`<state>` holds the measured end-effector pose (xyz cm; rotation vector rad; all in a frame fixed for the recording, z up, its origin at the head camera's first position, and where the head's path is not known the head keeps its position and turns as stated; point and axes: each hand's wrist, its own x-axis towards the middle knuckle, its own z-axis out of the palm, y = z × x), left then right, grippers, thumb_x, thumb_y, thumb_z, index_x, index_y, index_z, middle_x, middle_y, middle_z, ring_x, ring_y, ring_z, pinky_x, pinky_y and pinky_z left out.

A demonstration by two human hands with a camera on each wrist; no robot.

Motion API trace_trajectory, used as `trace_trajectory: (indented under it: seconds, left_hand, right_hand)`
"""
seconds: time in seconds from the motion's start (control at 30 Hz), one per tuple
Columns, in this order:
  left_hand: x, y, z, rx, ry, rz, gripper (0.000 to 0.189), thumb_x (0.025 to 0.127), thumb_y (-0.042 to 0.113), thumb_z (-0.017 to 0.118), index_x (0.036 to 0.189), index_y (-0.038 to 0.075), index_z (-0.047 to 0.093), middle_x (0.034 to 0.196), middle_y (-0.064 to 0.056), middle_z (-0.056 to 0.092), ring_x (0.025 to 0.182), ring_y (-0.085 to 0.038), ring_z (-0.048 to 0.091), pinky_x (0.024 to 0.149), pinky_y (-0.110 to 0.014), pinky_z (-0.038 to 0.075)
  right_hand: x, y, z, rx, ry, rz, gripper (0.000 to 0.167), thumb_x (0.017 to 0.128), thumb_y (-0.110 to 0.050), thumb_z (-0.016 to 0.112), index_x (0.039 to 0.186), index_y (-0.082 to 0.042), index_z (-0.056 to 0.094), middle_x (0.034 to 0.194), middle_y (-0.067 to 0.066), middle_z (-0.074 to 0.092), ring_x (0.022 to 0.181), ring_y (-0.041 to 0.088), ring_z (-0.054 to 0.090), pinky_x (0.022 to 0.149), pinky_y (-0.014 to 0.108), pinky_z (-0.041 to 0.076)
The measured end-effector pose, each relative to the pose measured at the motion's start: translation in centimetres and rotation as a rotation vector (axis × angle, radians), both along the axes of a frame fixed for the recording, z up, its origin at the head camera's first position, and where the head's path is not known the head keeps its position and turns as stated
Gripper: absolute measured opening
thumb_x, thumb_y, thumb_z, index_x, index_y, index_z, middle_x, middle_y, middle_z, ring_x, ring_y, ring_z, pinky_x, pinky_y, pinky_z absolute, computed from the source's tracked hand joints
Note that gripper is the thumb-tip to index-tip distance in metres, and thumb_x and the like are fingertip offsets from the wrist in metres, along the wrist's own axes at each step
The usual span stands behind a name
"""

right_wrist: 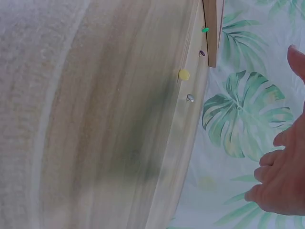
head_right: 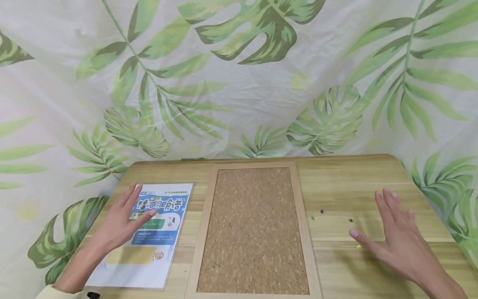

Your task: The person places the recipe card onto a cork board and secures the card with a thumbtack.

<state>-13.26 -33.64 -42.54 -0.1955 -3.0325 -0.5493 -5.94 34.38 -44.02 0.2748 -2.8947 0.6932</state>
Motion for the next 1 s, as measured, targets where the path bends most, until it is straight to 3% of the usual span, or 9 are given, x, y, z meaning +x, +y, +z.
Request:
trace_trajectory:
  seconds: [0.2,0.3,0.4,0.5,0.77,0.93,1.0]
  left_hand:
    - [0.4,-1.2,0.3,0.090,-0.037,-0.004,0.098,0.104,0.055,0.064,0.173,0.012,0.010,0.179,-0.026,0.011,0.157,-0.062,0.021,0.115,-0.088,0.026]
    - [0.6,-2.0,0.3,0.137,-0.066,0.007,0.097,0.105,0.053,0.064,0.173,0.011,0.008,0.178,-0.028,0.013,0.156,-0.063,0.023,0.115,-0.087,0.027]
    - [0.7,-2.8,0.2,0.194,-0.092,0.028,0.097,0.106,0.051,0.064,0.174,0.013,0.006,0.175,-0.032,0.017,0.154,-0.065,0.025,0.116,-0.086,0.027]
    - [1.0,-3.6,0.2,0.228,-0.106,0.061,0.095,0.107,0.048,0.064,0.174,0.013,0.006,0.174,-0.034,0.019,0.152,-0.066,0.029,0.117,-0.082,0.032]
    - [1.7,-6.1,0.1,0.277,-0.167,0.129,0.090,0.110,0.055,0.055,0.174,0.018,0.004,0.176,-0.029,0.020,0.150,-0.064,0.036,0.116,-0.076,0.040]
    - [1.7,-6.9,-0.3,0.309,-0.163,0.096,0.085,0.112,0.048,0.053,0.173,0.013,0.006,0.172,-0.031,0.028,0.149,-0.062,0.040,0.115,-0.072,0.042]
    - [1.6,-7.1,-0.5,0.317,-0.156,0.085,0.082,0.113,0.045,0.052,0.173,0.010,0.008,0.171,-0.031,0.032,0.149,-0.060,0.042,0.114,-0.065,0.047]
  right_hand:
    - [-0.2,0.1,-0.2,-0.039,-0.039,0.022,0.107,0.100,-0.036,0.075,0.170,0.003,0.003,0.176,0.034,-0.004,0.163,0.055,-0.009,0.127,0.072,-0.018]
    - [-0.3,0.1,-0.3,-0.052,-0.063,0.015,0.106,0.100,-0.036,0.075,0.171,-0.001,0.005,0.177,0.031,0.000,0.161,0.059,-0.001,0.127,0.079,-0.007]
    - [-0.4,0.2,-0.4,-0.060,-0.082,0.002,0.106,0.100,-0.036,0.076,0.172,-0.006,0.005,0.178,0.029,0.002,0.153,0.070,0.012,0.116,0.090,0.008]
    - [-0.7,0.3,-0.4,-0.056,-0.098,-0.003,0.106,0.099,-0.036,0.077,0.173,-0.010,0.005,0.178,0.029,0.005,0.143,0.076,0.024,0.105,0.093,0.021]
    - [-1.2,0.4,-0.6,-0.073,-0.111,-0.003,0.106,0.099,-0.037,0.079,0.174,-0.015,0.008,0.172,0.036,0.019,0.137,0.077,0.033,0.104,0.091,0.026]
    - [-1.0,1.0,-1.0,-0.087,-0.138,-0.018,0.104,0.100,-0.038,0.077,0.174,-0.019,0.007,0.171,0.037,0.020,0.136,0.078,0.033,0.100,0.092,0.028]
    - [-0.9,1.1,-1.2,-0.089,-0.140,-0.023,0.103,0.100,-0.038,0.077,0.174,-0.019,0.008,0.170,0.039,0.022,0.133,0.078,0.035,0.097,0.091,0.031]
